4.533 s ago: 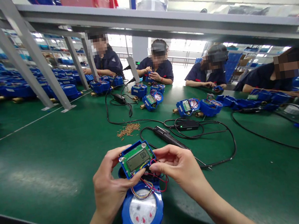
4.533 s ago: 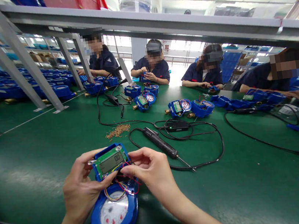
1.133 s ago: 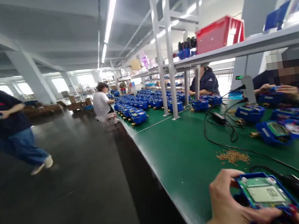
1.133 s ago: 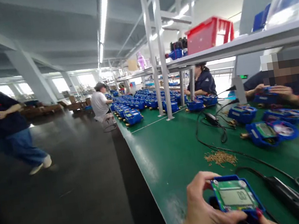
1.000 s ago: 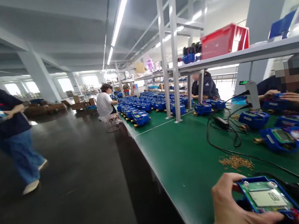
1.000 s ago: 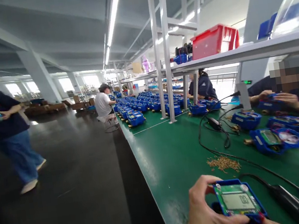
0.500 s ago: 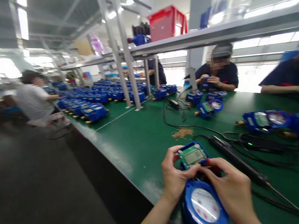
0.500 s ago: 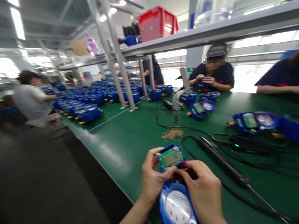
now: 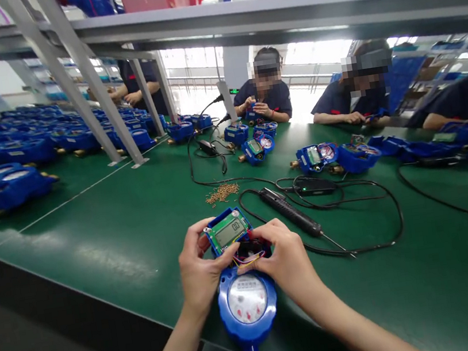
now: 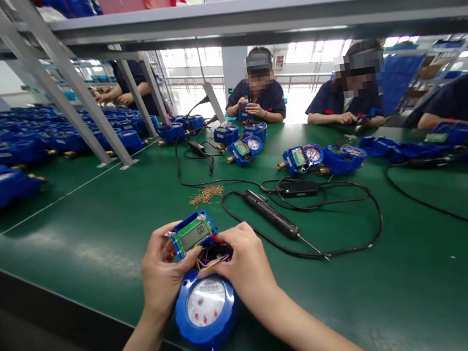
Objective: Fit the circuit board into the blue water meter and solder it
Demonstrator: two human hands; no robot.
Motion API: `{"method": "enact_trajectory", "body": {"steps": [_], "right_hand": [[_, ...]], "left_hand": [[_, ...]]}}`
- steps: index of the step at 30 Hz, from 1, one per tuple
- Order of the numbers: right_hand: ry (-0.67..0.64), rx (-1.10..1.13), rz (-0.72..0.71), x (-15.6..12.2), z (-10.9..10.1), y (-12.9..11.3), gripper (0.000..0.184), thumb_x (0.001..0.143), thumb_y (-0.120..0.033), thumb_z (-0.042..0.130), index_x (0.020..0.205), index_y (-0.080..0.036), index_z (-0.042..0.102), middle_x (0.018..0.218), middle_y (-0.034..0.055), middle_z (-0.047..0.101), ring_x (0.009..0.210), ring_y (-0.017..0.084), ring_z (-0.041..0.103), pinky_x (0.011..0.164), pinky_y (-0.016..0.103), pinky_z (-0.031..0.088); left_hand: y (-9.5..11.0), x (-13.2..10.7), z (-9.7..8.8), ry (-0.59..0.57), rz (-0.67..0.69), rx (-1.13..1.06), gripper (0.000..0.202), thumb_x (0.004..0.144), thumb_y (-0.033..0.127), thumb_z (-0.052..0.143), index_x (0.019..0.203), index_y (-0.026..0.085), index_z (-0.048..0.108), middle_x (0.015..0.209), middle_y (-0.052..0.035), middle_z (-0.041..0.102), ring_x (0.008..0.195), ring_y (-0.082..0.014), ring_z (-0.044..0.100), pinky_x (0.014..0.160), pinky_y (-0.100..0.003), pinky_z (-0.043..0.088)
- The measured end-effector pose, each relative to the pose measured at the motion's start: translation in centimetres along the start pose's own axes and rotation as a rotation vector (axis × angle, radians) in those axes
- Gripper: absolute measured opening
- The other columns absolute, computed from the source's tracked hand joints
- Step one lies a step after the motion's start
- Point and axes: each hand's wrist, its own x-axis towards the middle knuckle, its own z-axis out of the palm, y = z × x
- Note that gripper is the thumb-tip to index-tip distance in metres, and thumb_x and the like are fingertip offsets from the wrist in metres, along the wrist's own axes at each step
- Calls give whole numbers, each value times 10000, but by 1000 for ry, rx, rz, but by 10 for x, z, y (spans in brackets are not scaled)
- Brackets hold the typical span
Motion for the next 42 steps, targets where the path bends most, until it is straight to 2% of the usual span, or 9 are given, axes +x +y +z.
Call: {"method": "enact_trajectory", "body": {"steps": [4, 7, 15, 23, 31, 34, 37, 39, 42], "right_hand": [[36, -13, 71, -6, 9, -5, 438, 562, -259, 944, 905, -140, 700, 868, 69, 694, 853, 242, 609, 701, 345, 516], [68, -1, 78, -7, 13, -3, 327, 647, -199, 894, 885, -141, 677, 878, 66, 686, 854, 229, 610, 729, 340, 510], [129, 113, 83, -5, 17, 3, 184, 685, -109, 855, 740, -158, 686, 746, 12, 670, 735, 166, 580, 633, 257, 432], [136, 241, -90, -17, 15, 12, 206, 784, -14, 749, 661, -152, 658, 711, -10, 696, 735, 135, 559, 694, 261, 442], [151, 298, -282, -27, 15, 15, 202, 843, 8, 676, 719, -152, 680, 780, -4, 734, 733, 128, 540, 769, 312, 450], [142, 320, -235, -26, 15, 15, 231, 813, 9, 711, 653, -147, 655, 717, -14, 701, 722, 126, 530, 756, 306, 446], [118, 364, -81, -23, 15, 15, 259, 767, 5, 758, 596, -153, 645, 684, -17, 663, 777, 141, 508, 747, 293, 437], [82, 376, 45, -20, 13, 15, 235, 725, 6, 792, 603, -161, 681, 774, -2, 657, 852, 154, 508, 764, 293, 437], [31, 340, 188, -13, 7, 14, 183, 691, -66, 843, 610, -188, 734, 931, 28, 568, 957, 179, 491, 831, 322, 439]], "left_hand": [[1, 0, 1, 13, -15, 9, 529, 693, 344, 850, 1139, 214, 596, 1069, -30, 691, 949, -227, 714, 869, -350, 594], [1, 0, 1, 13, -14, -4, 551, 683, 351, 863, 1146, 215, 597, 1074, -27, 689, 956, -226, 712, 866, -333, 592], [-13, -2, -5, -13, 46, -83, 576, 649, 309, 899, 1158, 233, 640, 1138, -23, 687, 1017, -206, 688, 887, -267, 567], [-23, 3, -11, -179, 121, -202, 658, 580, 313, 942, 1172, 272, 658, 1204, -27, 715, 1099, -228, 688, 931, -272, 570], [-31, 9, -19, -296, 164, -203, 664, 510, 523, 929, 1082, 281, 695, 1133, -17, 665, 1126, -244, 615, 980, -283, 513], [-29, 9, -20, -328, 102, -170, 629, 559, 504, 913, 1101, 277, 687, 1151, -17, 636, 1072, -225, 634, 903, -245, 535], [-22, 9, -20, -361, 18, -126, 583, 631, 409, 900, 1145, 267, 664, 1249, -32, 616, 1118, -219, 620, 909, -217, 519], [-18, 8, -20, -389, -48, -91, 566, 667, 387, 882, 1166, 267, 644, 1270, -33, 624, 1150, -218, 606, 934, -212, 502], [-13, 9, -19, -433, -134, -49, 549, 698, 380, 863, 1176, 277, 615, 1125, -6, 680, 1036, -187, 641, 866, -190, 513]]}}
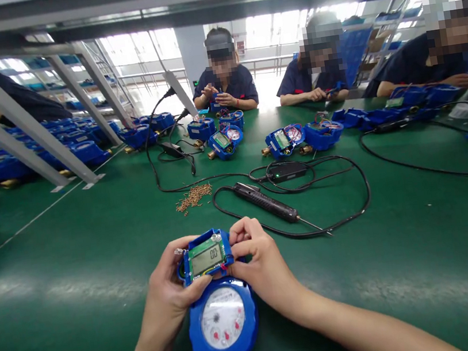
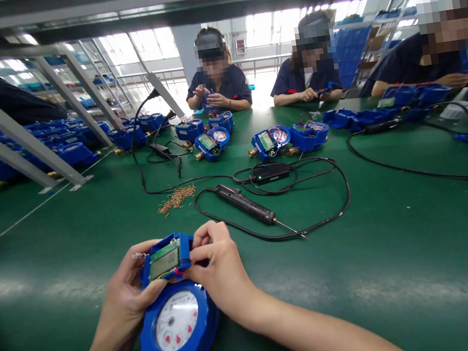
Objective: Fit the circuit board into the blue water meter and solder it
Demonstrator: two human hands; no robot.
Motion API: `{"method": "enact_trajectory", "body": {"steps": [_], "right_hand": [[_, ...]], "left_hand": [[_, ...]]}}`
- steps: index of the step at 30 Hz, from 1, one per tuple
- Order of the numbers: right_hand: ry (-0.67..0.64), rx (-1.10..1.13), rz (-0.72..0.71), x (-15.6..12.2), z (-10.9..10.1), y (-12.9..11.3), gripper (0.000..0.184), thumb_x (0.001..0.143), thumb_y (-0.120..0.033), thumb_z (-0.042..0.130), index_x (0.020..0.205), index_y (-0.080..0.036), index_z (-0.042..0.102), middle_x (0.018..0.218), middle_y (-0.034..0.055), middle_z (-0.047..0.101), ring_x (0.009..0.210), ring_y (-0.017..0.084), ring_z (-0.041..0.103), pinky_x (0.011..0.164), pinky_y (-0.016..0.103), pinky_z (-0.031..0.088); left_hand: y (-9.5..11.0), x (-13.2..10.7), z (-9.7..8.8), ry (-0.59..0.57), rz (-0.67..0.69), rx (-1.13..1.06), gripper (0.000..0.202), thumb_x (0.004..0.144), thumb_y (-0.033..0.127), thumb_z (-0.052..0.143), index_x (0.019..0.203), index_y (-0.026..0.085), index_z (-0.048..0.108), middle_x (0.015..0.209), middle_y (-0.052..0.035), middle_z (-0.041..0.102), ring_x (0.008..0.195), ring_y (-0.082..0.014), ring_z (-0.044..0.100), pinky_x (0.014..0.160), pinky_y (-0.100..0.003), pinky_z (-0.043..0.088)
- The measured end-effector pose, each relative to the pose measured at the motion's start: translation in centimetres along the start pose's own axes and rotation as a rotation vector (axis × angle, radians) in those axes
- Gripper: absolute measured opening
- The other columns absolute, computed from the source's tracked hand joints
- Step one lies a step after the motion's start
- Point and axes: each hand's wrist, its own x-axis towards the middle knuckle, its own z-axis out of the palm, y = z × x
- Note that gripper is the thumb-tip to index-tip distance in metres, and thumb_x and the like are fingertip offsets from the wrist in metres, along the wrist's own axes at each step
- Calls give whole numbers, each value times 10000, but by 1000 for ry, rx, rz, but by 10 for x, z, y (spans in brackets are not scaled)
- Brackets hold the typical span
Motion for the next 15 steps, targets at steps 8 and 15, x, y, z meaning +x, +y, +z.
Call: {"method": "enact_trajectory", "body": {"steps": [8, 15], "right_hand": [[-220, -158, 152, 24, -11, -6, 193, 661, -92, 853, 554, -171, 712, 979, 33, 473, 977, 189, 479, 964, 400, 406], [-322, -128, 122, 41, -12, -3, 235, 674, 69, 707, 593, -150, 732, 1136, 56, 657, 1001, 174, 589, 932, 303, 458]], "left_hand": [[8, 6, 0, -78, -14, 17, 500, 734, 363, 842, 1165, 275, 605, 1361, -24, 599, 1209, -216, 588, 988, -240, 473], [10, 2, -2, -84, -46, 91, 519, 738, 348, 839, 1183, 278, 583, 1150, -15, 676, 1055, -215, 637, 901, -288, 501]]}}
